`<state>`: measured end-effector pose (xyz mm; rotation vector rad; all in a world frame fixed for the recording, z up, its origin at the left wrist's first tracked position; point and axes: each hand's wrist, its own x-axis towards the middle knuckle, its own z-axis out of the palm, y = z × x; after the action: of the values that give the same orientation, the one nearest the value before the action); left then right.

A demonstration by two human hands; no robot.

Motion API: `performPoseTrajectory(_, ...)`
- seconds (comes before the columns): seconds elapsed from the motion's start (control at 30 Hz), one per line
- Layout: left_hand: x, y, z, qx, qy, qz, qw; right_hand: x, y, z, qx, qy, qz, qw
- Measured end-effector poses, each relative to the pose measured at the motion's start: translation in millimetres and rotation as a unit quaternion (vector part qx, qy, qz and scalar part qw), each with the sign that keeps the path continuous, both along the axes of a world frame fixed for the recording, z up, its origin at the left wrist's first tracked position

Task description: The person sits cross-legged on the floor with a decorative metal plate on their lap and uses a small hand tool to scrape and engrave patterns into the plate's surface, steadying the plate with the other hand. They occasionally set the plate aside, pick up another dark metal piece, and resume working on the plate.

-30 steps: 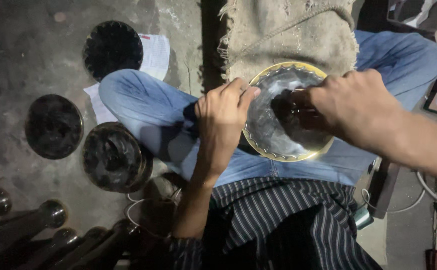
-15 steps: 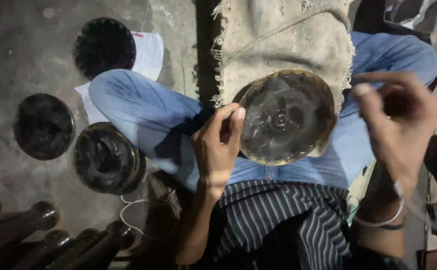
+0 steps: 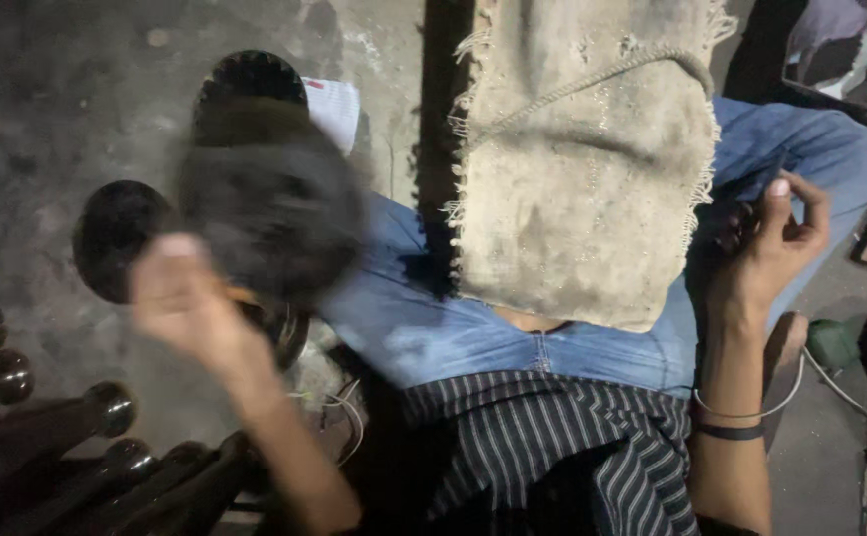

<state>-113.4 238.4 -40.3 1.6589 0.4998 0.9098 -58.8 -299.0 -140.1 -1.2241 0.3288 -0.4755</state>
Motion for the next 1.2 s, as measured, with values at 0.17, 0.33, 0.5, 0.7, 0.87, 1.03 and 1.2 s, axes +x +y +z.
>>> performPoseTrajectory(0.17, 12.2, 147.8, -43.1, 0.01, -0.003, 0.205, 0.979, 4.6, -1.6, -5.6, -0.125, -0.022, 0.017, 0.992)
performPoseTrajectory(0.33, 7.8, 187.7, -67.7, -0.119, -0.026, 0.3, 0.946, 1.5, 6.4, -0.8, -0.097, -0.011, 0.027, 0.995)
performPoseTrajectory(0.5, 8.2, 178.1, -67.9, -0.172, -0.055, 0.312, 0.933, 3.1, 9.0, 2.1, -0.138, -0.016, 0.037, 0.99)
performPoseTrajectory(0.7, 15.0, 170.1, -73.2, -0.216, -0.107, 0.255, 0.937, 1.7, 16.0, 10.2, -0.107, 0.003, 0.039, 0.994)
performPoseTrajectory(0.87, 7.1, 181.8, -93.0, -0.035, 0.095, 0.2, 0.974, 2.7, 19.6, 14.9, -0.113, 0.008, 0.039, 0.993)
performPoseTrajectory(1.03, -15.2, 174.8, -91.1, 0.274, 0.281, 0.127, 0.911, 2.5, 18.2, 11.5, -0.101, -0.003, 0.046, 0.994)
performPoseTrajectory(1.2, -43.1, 140.2, -78.6, 0.08, 0.256, -0.004, 0.963, 2.9, 14.1, 7.1, -0.114, -0.014, 0.046, 0.992)
